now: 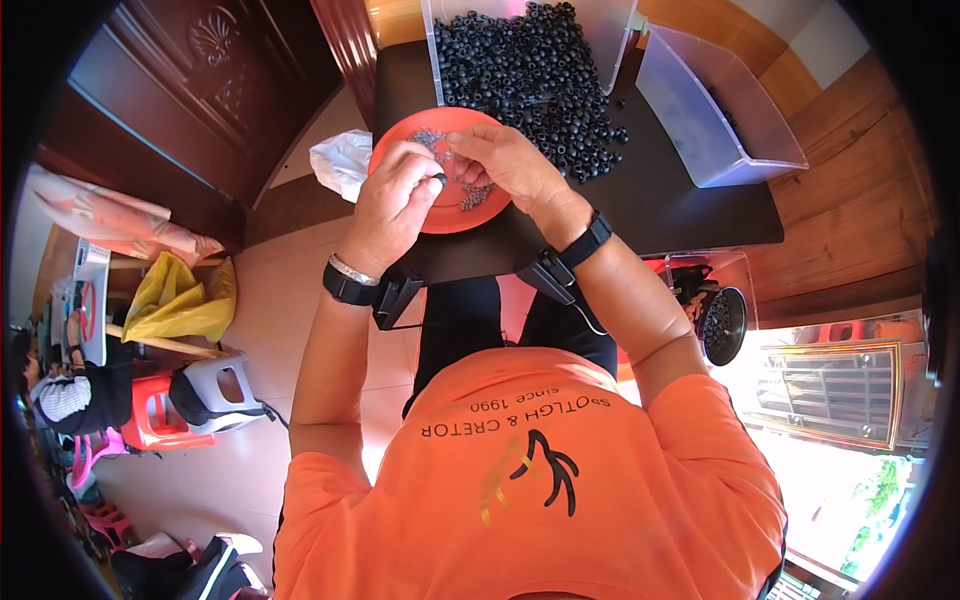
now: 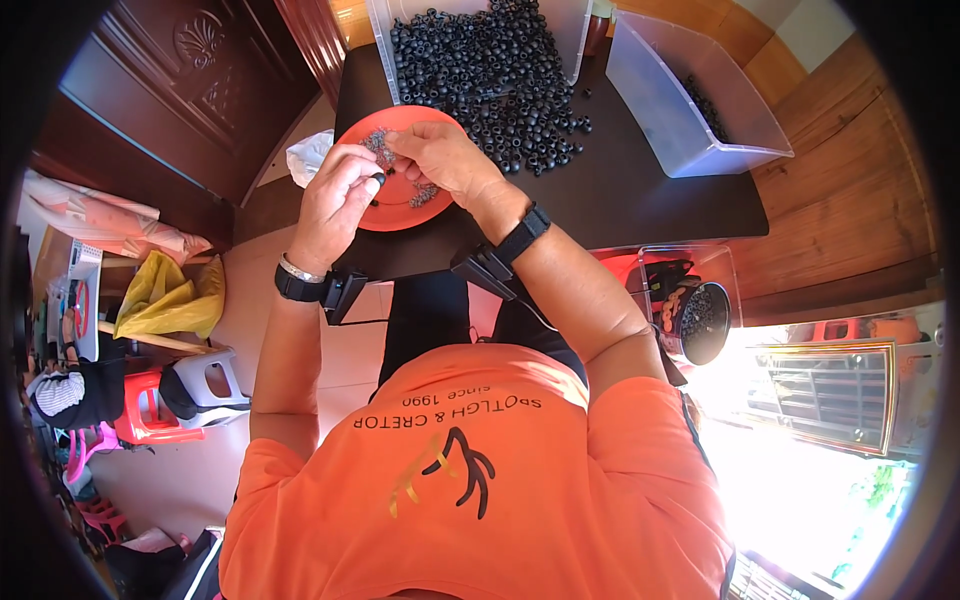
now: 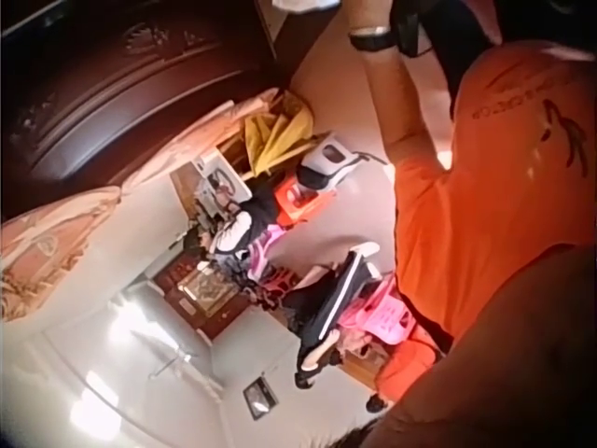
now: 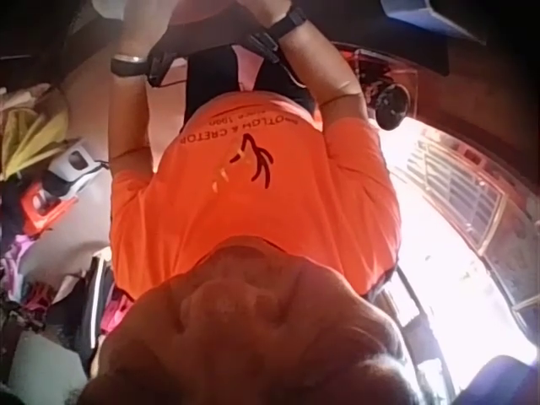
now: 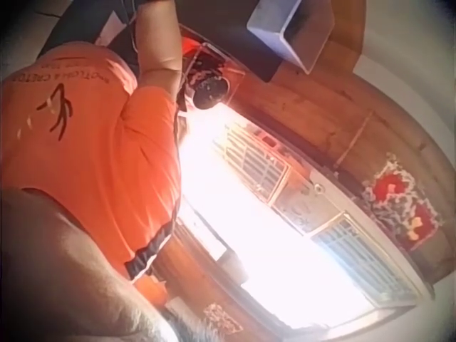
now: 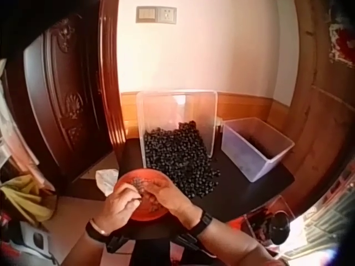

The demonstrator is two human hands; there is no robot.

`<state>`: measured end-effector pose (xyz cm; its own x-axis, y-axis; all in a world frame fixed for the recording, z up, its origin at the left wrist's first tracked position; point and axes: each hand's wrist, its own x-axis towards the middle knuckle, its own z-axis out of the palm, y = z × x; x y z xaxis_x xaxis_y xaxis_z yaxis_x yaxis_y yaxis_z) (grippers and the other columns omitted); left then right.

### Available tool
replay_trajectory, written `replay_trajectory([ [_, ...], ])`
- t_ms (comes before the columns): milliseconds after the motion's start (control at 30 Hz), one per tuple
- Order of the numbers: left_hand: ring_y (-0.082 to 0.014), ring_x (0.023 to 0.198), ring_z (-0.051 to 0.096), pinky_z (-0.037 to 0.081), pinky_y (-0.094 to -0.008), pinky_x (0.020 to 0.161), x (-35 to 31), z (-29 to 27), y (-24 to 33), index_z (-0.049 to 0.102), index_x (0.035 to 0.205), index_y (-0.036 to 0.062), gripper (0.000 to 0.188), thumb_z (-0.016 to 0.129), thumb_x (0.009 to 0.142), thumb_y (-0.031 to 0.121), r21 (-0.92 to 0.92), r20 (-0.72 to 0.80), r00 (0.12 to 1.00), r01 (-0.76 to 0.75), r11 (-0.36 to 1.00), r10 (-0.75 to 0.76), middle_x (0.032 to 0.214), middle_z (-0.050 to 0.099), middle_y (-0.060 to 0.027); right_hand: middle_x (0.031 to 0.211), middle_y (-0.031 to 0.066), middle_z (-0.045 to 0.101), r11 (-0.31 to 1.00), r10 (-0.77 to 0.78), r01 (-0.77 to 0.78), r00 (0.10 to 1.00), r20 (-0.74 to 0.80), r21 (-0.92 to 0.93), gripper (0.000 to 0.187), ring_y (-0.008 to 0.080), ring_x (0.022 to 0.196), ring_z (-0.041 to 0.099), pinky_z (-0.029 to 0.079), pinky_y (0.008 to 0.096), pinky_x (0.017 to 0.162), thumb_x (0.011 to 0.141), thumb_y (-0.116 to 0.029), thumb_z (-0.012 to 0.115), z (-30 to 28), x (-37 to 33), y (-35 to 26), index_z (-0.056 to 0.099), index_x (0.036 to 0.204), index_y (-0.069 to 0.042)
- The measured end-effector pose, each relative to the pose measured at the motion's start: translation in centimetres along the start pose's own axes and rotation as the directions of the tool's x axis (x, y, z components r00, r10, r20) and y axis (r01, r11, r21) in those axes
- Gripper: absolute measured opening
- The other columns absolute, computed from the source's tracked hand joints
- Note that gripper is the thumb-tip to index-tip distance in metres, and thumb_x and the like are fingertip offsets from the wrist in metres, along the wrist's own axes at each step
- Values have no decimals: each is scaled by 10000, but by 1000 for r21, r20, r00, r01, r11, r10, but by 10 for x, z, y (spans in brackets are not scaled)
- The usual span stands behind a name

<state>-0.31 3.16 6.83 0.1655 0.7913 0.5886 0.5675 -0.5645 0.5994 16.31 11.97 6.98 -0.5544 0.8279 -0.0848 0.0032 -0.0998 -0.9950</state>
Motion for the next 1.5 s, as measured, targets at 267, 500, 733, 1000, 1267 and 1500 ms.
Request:
replay_trajectory([
  [267,-234,789,532,451,-317,720,-2,4,1,568,896,12,62,562,847,50,-77,9,1000,23,997,-23,862,496,-90,702,-21,586,981,-32,55,992,124,-183,288,66,654,539,441,205,609,922,-339,616,4,3,4,663,843,-66],
  [500,-181,814,554,460,-291,755,-13,9,-9,587,934,-2,95,574,883,78,-269,-74,995,50,962,-72,936,546,-65,710,-28,599,998,25,-15,985,169,-62,277,58,667,556,459,204,626,901,-346,659,6,-9,-4,670,850,-74],
  [733,-103,830,572,461,-254,783,-10,10,-13,586,1016,-16,203,548,940,169,-655,39,908,338,676,-416,871,605,-35,771,4,658,975,-125,149,982,144,-166,194,98,687,594,475,226,649,872,-237,676,-1,8,9,678,864,-43],
  [1000,-92,768,571,459,-234,690,2,14,-45,586,916,24,117,557,910,137,-483,86,862,475,735,-500,822,593,-9,882,111,671,427,-207,442,897,390,-789,138,288,830,631,495,351,758,749,-158,670,-11,5,-2,704,857,-79],
  [1267,-100,785,588,458,-253,707,-2,10,-36,600,940,26,143,558,906,158,-575,11,820,473,667,-572,858,622,-22,855,124,650,75,-215,560,817,535,-825,155,344,890,590,475,428,802,748,-136,632,-2,3,18,683,868,-51],
  [1500,-119,811,603,459,-250,726,-7,-1,-23,592,1008,29,179,556,914,177,-694,20,796,447,564,-605,892,631,-33,859,90,686,571,-213,368,930,300,-734,136,221,743,651,509,318,695,808,-81,634,-13,11,8,668,926,-22],
])
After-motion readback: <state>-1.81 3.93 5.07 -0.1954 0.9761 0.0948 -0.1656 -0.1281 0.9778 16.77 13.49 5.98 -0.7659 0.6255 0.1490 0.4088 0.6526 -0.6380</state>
